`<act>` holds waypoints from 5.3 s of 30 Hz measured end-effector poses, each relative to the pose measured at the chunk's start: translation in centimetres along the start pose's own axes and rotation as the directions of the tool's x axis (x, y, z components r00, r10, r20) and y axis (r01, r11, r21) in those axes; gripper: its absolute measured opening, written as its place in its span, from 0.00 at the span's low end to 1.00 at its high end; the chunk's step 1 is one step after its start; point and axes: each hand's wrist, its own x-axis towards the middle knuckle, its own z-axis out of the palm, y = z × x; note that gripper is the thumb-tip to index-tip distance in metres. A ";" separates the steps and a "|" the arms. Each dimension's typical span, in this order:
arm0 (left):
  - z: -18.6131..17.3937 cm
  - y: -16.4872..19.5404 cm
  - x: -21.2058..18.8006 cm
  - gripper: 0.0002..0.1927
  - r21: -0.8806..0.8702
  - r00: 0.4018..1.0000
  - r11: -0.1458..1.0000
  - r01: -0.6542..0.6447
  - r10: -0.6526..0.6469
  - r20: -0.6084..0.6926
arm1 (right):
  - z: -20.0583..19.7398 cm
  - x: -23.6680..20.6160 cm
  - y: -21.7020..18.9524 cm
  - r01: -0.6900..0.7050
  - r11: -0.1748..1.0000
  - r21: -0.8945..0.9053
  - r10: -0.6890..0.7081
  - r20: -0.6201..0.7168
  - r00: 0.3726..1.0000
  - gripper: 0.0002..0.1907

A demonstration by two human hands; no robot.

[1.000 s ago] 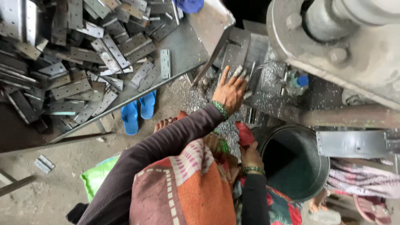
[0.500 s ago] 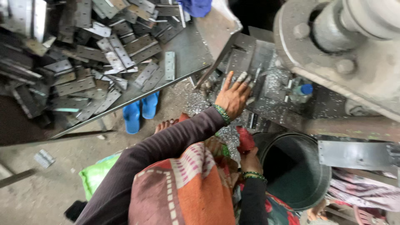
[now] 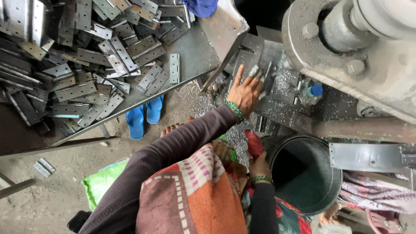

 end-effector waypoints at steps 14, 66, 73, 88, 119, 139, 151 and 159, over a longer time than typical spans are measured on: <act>2.3 -1.4 2.5 0.25 0.004 1.000 1.000 0.012 -0.012 -0.028 | -4.3 -1.5 0.6 -0.044 0.987 -0.157 0.041 -0.019 0.999 0.24; 0.3 -2.2 -2.2 0.51 -0.099 0.965 0.968 -0.232 0.216 -0.151 | -2.7 -3.8 -1.8 -0.042 0.999 0.020 0.044 -0.173 0.984 0.30; 1.5 -1.2 -4.6 0.30 -0.065 0.933 0.970 -0.236 0.207 -0.296 | -6.5 -5.0 -1.6 0.007 1.000 0.008 -0.005 -0.192 0.981 0.28; -5.1 1.1 -1.9 0.23 -0.409 1.000 0.912 -0.027 0.021 -0.020 | 3.7 0.1 2.2 0.057 0.986 0.155 -0.012 -0.275 0.961 0.34; 0.1 0.3 -2.6 0.30 -0.127 0.995 0.992 -0.028 0.015 -0.102 | 1.8 2.4 -0.7 -0.132 0.965 0.226 0.157 -0.094 0.983 0.33; 1.9 -0.5 -0.8 0.27 0.035 0.987 0.999 -0.016 0.022 -0.162 | -4.3 -0.6 -2.9 -0.094 0.985 0.146 0.094 0.010 0.996 0.34; 0.8 -0.2 -1.3 0.29 -0.018 0.993 1.000 0.015 -0.017 -0.116 | -0.3 -0.3 -3.0 -0.187 0.970 0.158 0.202 -0.085 0.976 0.31; 1.0 -0.3 -1.3 0.29 -0.007 0.996 1.000 0.005 -0.006 -0.094 | -4.6 -0.4 -1.9 -0.042 0.988 0.150 0.052 -0.059 0.997 0.28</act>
